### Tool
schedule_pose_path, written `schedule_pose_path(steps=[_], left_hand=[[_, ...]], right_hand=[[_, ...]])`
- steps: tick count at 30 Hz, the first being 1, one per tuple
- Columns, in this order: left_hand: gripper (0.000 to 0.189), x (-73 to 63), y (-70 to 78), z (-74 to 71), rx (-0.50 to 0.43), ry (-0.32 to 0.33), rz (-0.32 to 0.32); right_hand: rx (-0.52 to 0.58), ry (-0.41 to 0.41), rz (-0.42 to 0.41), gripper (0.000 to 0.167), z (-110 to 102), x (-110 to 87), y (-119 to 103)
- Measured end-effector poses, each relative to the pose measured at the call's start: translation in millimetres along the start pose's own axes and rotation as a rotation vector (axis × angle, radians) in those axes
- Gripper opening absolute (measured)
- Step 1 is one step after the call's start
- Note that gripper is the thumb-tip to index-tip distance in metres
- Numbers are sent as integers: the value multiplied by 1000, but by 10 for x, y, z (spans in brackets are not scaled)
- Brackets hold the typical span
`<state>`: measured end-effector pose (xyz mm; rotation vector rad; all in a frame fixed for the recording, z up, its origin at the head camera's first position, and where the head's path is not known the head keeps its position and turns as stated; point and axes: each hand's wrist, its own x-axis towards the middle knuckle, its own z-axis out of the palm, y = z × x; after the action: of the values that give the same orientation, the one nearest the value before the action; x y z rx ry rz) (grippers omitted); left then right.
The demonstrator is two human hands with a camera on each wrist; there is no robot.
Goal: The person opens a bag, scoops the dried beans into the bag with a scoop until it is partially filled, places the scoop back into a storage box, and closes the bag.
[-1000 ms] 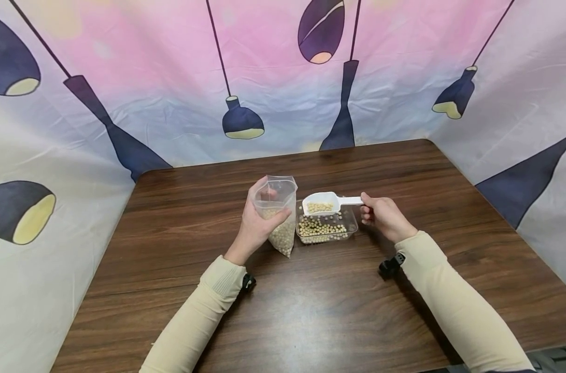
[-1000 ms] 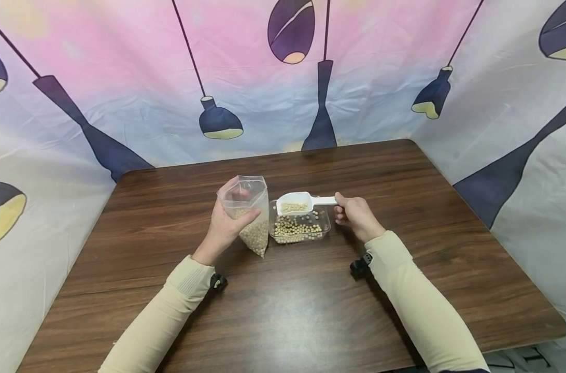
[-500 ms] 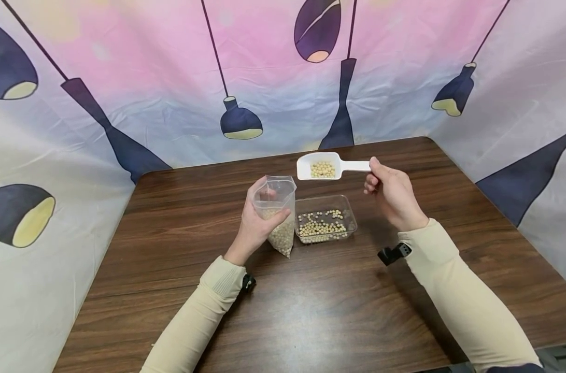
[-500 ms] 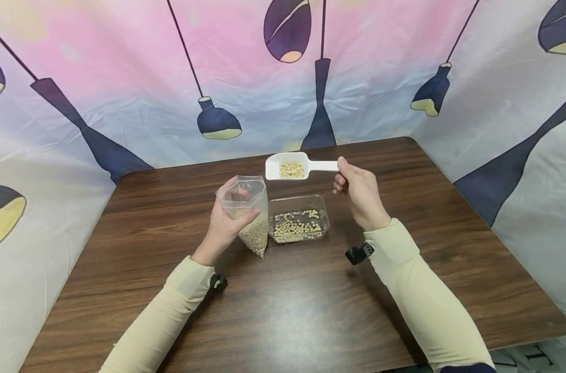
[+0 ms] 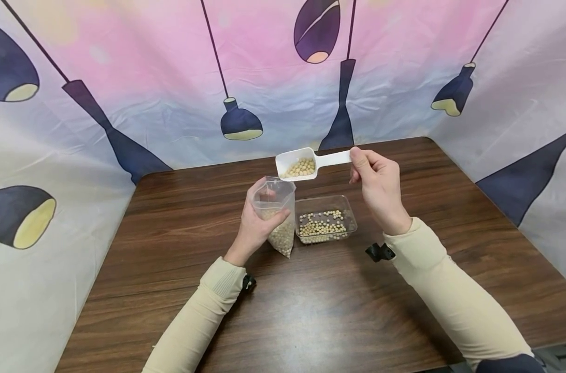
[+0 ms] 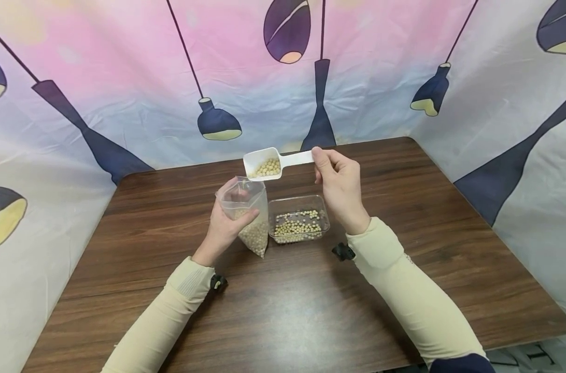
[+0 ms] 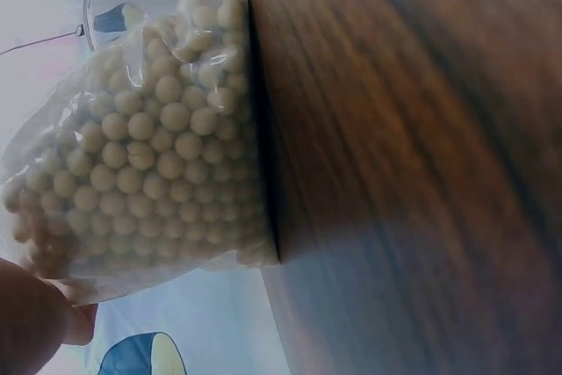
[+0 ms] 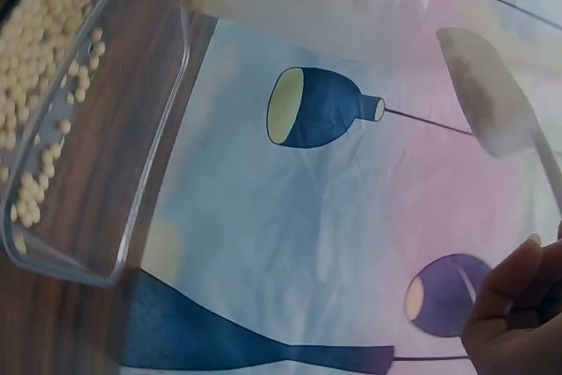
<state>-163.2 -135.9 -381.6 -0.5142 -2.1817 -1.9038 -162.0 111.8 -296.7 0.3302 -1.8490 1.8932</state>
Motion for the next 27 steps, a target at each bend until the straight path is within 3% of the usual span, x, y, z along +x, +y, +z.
schedule_pose_path(steps=[2,9,12,16,18,22,27], left_hand=[[85,14,-95,-10,8,5,-9],[85,3,-125,-26,31,6,-11],[84,0,-134,-27,23,2,7],[83,5,-139,-19,14,6,27],[84,10,-137,-16,16,13,26],[84,6,-99,-9,26,17,13],[81,-31,128,0,27,4,34]], right_hand=[[-70,-4,-64,34,22,-16,-23],[-206,-58,-230,17,107,-100,-138],[-283,-103,-406,21,119,-117,-190],[-572,-171,-720,31,78,-77,-167],[-766,-213,-792,31,43,-50,-93],[-1018,-350,-746,24,-43,-42,136],[-1106,-420,-668,18,-132,-80,399]])
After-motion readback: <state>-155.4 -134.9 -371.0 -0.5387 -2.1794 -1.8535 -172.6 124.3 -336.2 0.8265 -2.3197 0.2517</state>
